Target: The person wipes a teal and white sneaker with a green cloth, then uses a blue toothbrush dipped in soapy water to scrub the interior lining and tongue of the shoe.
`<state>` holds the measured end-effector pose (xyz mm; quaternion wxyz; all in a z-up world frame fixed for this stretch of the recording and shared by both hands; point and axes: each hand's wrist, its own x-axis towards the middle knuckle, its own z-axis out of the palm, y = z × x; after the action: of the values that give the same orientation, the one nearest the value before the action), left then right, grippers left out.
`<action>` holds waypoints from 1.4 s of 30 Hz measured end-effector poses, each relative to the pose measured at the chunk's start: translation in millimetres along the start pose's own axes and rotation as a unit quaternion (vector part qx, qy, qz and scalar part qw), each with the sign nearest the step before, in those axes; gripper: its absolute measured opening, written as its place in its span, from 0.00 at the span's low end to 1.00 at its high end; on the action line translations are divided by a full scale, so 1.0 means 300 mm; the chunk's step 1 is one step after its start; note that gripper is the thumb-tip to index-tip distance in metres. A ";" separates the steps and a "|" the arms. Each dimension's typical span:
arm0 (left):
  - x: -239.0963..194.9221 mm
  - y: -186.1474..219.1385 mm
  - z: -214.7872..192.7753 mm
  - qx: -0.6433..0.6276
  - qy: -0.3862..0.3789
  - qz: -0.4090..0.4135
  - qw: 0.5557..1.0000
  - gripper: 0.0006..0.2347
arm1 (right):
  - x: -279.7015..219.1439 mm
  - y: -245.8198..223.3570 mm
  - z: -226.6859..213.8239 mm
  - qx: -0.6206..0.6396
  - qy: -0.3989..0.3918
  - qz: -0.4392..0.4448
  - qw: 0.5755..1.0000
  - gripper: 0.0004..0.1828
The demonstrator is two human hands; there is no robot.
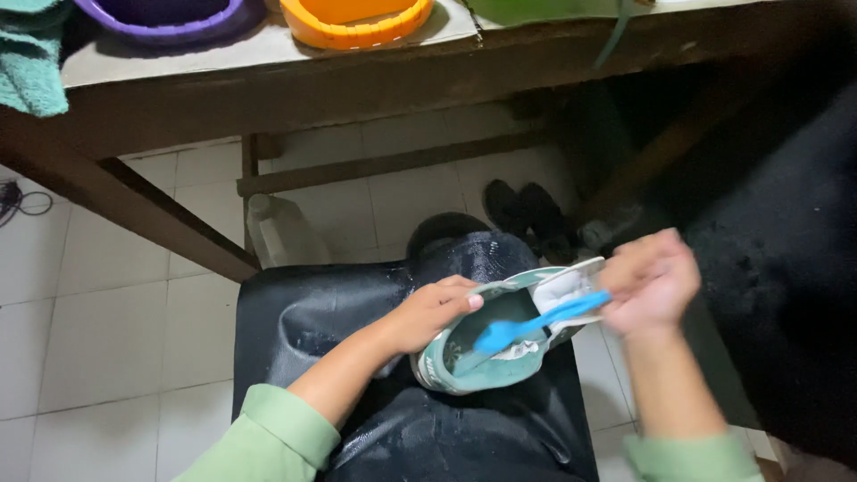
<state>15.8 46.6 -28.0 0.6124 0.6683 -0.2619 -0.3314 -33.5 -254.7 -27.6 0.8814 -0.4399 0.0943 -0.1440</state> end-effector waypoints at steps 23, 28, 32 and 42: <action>0.006 -0.069 -0.004 -0.025 0.009 0.002 1.000 0.16 | -0.087 0.023 0.226 0.006 0.044 0.059 0.997 0.32; 0.024 -0.081 -0.011 -0.021 0.012 0.001 1.000 0.15 | -0.015 -0.012 0.135 0.013 0.069 0.036 0.997 0.32; 0.003 -0.045 -0.015 -0.014 0.003 0.004 1.000 0.16 | -0.075 0.014 0.226 0.004 0.097 0.041 0.994 0.36; 0.005 -0.047 -0.013 -0.029 0.010 0.000 1.000 0.16 | -0.008 0.004 0.098 -0.036 0.079 -0.002 0.996 0.37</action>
<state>18.9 49.6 -42.1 0.6341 0.6535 -0.2460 -0.3321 -26.7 -231.1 -11.0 0.8547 -0.4584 0.1682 -0.1763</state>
